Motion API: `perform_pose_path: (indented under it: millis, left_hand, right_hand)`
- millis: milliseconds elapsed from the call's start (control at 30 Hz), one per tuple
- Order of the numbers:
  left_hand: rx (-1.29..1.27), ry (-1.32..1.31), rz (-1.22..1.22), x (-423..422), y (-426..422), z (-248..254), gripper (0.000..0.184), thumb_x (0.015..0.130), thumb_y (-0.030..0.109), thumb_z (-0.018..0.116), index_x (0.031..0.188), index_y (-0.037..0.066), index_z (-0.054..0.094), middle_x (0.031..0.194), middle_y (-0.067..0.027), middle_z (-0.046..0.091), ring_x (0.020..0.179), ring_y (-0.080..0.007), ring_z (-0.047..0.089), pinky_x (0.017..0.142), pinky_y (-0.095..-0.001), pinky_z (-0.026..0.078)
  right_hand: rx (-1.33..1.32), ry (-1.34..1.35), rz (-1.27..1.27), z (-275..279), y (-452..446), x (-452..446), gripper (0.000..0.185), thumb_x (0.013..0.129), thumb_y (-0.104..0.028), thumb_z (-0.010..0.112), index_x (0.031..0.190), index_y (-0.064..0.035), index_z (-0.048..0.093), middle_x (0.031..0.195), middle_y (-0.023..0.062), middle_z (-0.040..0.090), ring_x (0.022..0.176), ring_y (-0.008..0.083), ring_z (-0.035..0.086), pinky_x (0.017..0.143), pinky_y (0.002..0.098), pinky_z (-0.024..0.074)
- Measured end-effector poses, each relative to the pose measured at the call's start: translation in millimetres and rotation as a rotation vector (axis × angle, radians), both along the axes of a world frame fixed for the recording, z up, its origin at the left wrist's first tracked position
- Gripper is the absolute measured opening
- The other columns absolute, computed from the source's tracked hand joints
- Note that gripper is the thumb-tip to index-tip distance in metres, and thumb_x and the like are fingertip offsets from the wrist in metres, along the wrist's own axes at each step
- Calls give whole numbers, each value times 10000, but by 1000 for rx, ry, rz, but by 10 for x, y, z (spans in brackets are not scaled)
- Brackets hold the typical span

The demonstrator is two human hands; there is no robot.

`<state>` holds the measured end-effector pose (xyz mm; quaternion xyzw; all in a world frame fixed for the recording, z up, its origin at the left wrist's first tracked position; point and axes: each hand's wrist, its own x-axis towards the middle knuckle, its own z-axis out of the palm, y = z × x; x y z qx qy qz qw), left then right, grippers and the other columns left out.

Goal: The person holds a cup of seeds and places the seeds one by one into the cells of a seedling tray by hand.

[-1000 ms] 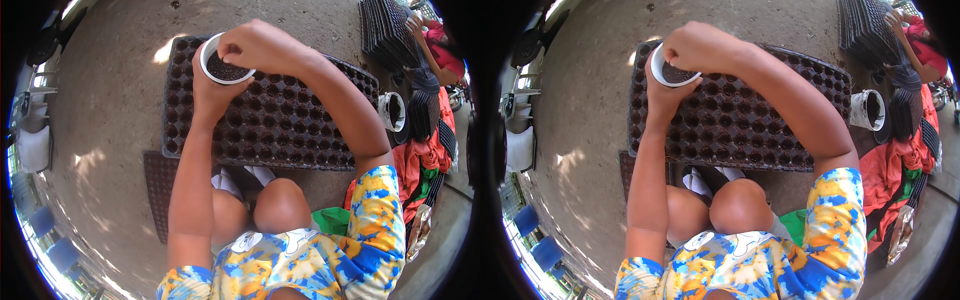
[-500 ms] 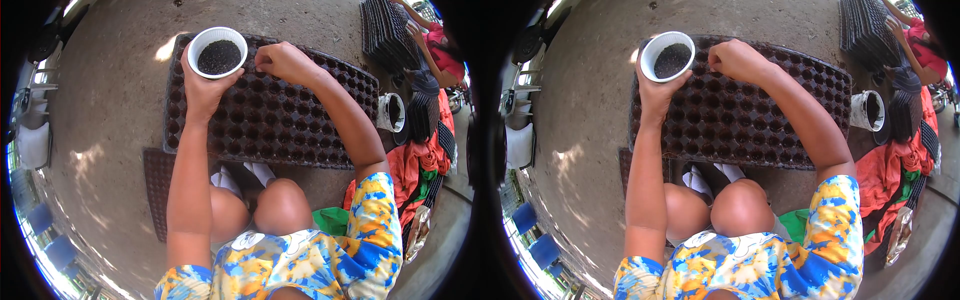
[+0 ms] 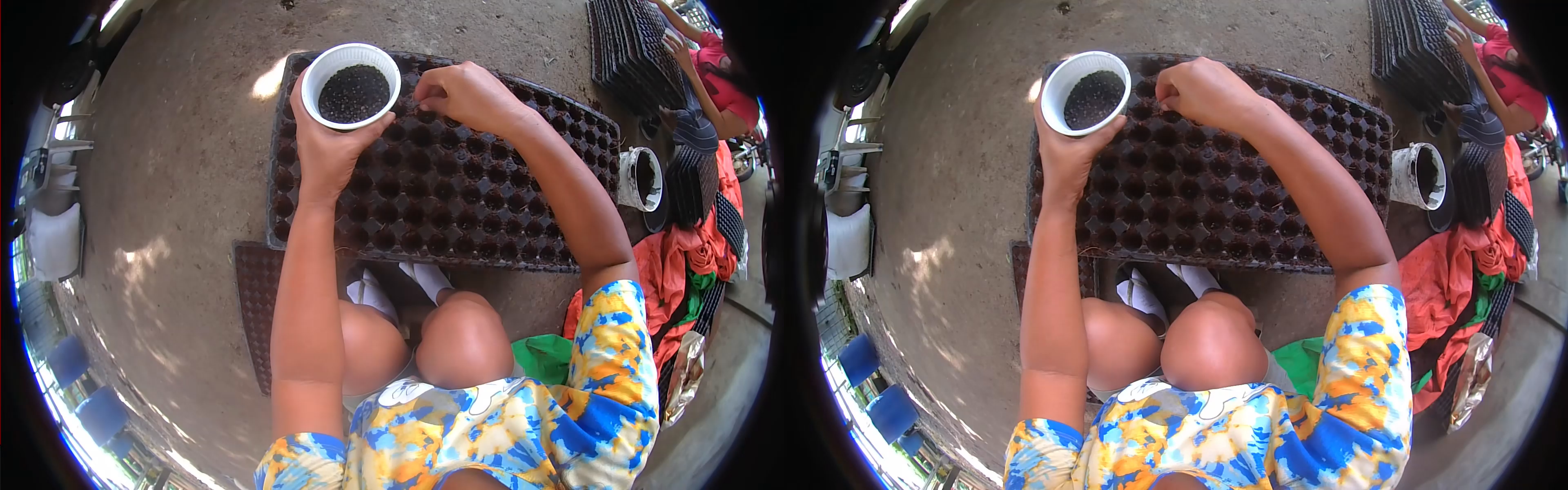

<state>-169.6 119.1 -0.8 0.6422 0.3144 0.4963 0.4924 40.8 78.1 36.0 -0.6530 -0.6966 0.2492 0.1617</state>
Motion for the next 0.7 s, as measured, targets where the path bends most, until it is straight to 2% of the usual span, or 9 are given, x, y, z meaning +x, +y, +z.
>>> perform_pose_path:
  millis: [133,233,267,367,400,433,500,600,700]
  left_hand:
    - [-12,1,-3,-25,10,6,973,586,43,906,1359,-8,318,1267,-111,506,1163,-200,534,1008,-334,449]
    - [23,21,3,-20,-1,-14,968,575,60,913,1353,-1,341,1266,-108,508,1161,-204,534,1009,-338,445]
    - [47,39,14,-24,-5,-30,965,569,67,915,1349,3,351,1266,-107,509,1161,-206,534,1009,-339,443]
    - [53,59,-2,59,-81,-57,956,548,82,919,1339,14,386,1272,-111,511,1174,-220,526,1016,-348,432]
    - [129,123,14,98,-130,-37,955,538,89,918,1339,23,402,1282,-119,512,1189,-243,516,1026,-361,422]
    - [172,142,-17,126,-127,-63,965,537,92,917,1347,25,397,1293,-126,512,1202,-258,511,1028,-375,423]
    - [184,187,-1,169,-157,-64,969,539,97,917,1351,28,394,1298,-126,511,1210,-268,509,1030,-382,423]
    - [157,153,-47,160,-173,-74,962,587,90,912,1371,29,357,1324,-102,489,1231,-219,482,1054,-367,395]
    - [187,185,37,107,-177,33,968,543,102,918,1352,26,392,1292,-128,516,1216,-268,507,1034,-378,422]
  right_hand:
    - [-41,4,109,88,-58,-75,149,818,-171,681,932,-78,702,838,110,705,783,287,672,746,390,522]
    - [81,-71,54,216,-81,-94,135,822,-170,673,908,-72,704,804,117,700,750,301,670,714,396,525]
    - [130,12,-33,397,-92,-169,124,820,-166,652,854,-61,707,763,123,689,718,318,670,682,402,530]
    - [356,-3,122,531,33,-316,125,807,-160,640,815,-56,708,752,126,684,705,321,673,663,404,534]
    - [311,-167,203,462,101,-380,148,808,-157,649,854,-28,703,816,144,677,773,311,669,708,404,524]
    - [148,-275,183,463,136,-505,159,801,-149,633,851,-13,699,837,158,676,806,319,666,717,420,524]
    - [134,-344,260,444,163,-616,145,787,-135,632,858,-30,703,829,164,677,785,334,668,694,428,524]
    - [162,-263,215,358,211,-630,140,781,-132,628,862,-41,697,812,156,683,746,328,673,679,403,536]
    - [50,-142,179,564,193,-535,142,785,-129,622,873,-38,685,804,143,690,707,280,680,665,355,539]
